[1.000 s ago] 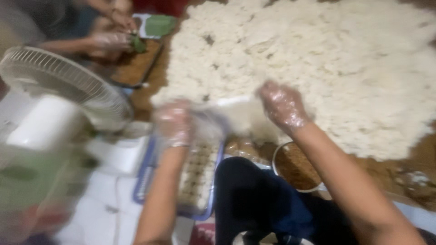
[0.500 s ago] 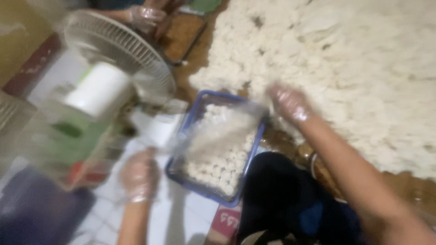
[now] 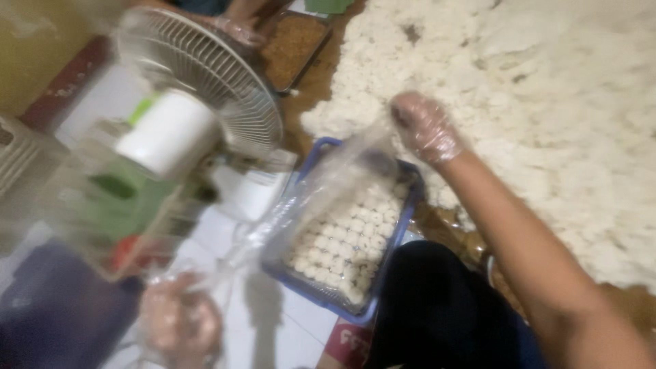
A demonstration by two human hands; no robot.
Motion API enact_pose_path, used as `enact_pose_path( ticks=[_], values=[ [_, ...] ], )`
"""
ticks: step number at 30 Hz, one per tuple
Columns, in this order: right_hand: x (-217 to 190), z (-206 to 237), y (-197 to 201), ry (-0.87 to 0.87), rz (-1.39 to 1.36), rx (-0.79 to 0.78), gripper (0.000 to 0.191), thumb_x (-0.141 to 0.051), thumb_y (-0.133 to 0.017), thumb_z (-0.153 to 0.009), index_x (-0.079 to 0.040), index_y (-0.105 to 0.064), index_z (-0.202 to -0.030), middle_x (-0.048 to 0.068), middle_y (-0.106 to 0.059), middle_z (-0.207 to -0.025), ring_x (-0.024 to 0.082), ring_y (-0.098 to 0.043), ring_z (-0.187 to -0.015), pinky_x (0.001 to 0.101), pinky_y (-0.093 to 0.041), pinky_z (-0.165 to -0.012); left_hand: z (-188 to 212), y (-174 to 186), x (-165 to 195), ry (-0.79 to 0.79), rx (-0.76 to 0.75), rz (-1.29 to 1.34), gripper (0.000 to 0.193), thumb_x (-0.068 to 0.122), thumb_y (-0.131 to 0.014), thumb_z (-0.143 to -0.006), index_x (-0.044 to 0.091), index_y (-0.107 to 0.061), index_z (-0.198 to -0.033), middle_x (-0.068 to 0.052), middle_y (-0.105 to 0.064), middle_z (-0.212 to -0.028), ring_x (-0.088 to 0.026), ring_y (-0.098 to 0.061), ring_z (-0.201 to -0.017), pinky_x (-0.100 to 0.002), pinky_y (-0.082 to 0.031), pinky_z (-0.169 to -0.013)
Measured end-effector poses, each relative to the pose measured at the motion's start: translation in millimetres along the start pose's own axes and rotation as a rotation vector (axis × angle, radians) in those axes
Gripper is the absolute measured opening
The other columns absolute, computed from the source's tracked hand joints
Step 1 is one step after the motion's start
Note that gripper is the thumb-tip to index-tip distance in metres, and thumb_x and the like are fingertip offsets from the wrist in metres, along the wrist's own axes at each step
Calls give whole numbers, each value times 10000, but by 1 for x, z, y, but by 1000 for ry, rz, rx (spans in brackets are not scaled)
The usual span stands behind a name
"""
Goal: The person, wearing plastic gloves, pinches off pieces of white dough, flattens them, places a scoop of brown filling from a bowl in the center, and wraps the dough around the filling to form balls. The finished balls are arranged in rows in a blue perforated tray beside them.
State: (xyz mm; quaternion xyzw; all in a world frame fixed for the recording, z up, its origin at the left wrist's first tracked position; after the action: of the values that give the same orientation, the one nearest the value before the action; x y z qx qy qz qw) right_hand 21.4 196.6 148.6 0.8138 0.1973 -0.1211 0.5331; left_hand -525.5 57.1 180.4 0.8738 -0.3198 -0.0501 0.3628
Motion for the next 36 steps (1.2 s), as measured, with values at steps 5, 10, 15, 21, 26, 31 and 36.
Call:
enact_pose_path(
  ticks=[5,10,15,21,26,31,36],
  values=[
    [-20,-9,15,-188,-66,-260,233,-156,-597,-1037,-16,-630,-852,136,-709,-1078,241,-694,-952,347,-630,-899,23,-43,51,-140,-155,307,347,23,-663,-718,-39,-643,-1058,-231,-700,-1212,-374,-663,-1166,-553,-475,-997],
    [-38,39,-8,-494,-689,-202,309,-141,-637,-950,-132,-622,-1259,195,-571,-1480,136,-650,-1037,285,-575,-870,68,-94,82,-77,-432,203,248,169,-790,-712,104,-771,-951,-172,-702,-1199,-360,-593,-1198,-580,-435,-994],
    [-66,63,-19,-850,-1185,-249,486,-109,-613,-915,-120,-627,-1400,74,-586,-1486,151,-585,-790,294,-497,-624,106,-122,97,153,-609,452,168,118,-723,-889,102,-731,-1056,-129,-729,-1205,-269,-647,-1204,-420,-514,-1075],
    [-75,80,-18,-956,-1142,-238,526,-122,-567,-956,-176,-564,-1479,227,-594,-1399,187,-550,-926,300,-470,-745,69,-183,66,237,-1003,463,327,246,-615,-946,120,-713,-1231,-142,-745,-1112,-323,-692,-981,-459,-573,-826],
    [-61,81,-38,-698,-830,-313,527,-95,-583,-917,-105,-560,-1443,99,-595,-1473,232,-565,-1311,346,-467,-1101,-2,-267,91,215,-801,356,441,252,-466,-974,234,-543,-1408,-41,-484,-1555,-227,-403,-1472,-425,-336,-1227],
    [-18,67,-43,-648,-88,-573,428,-120,-537,-1013,4,-515,-1422,197,-600,-1347,310,-657,-1159,415,-561,-962,-18,-293,160,340,-1412,-170,833,633,-406,-1000,301,7,-1643,1,105,-1724,-257,66,-1588,-674,-20,-1241],
    [1,65,-64,-405,247,-468,211,-208,-599,-1023,-129,-689,-1197,64,-753,-1095,173,-719,-1027,414,-464,-1193,-31,-276,182,500,-1356,-164,1134,867,-501,-801,300,6,-1642,-90,90,-1722,-324,71,-1581,-723,7,-1191]
  ],
)
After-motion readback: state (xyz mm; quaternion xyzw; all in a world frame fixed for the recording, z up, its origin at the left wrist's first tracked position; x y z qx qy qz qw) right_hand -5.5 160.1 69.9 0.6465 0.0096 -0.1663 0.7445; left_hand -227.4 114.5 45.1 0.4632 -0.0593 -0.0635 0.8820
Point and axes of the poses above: each hand's wrist, its own z-axis away from the middle knuckle, its own y-axis out of the back of the hand, x = y × z, the point moved 2 cm from there along -z, towards the middle knuckle
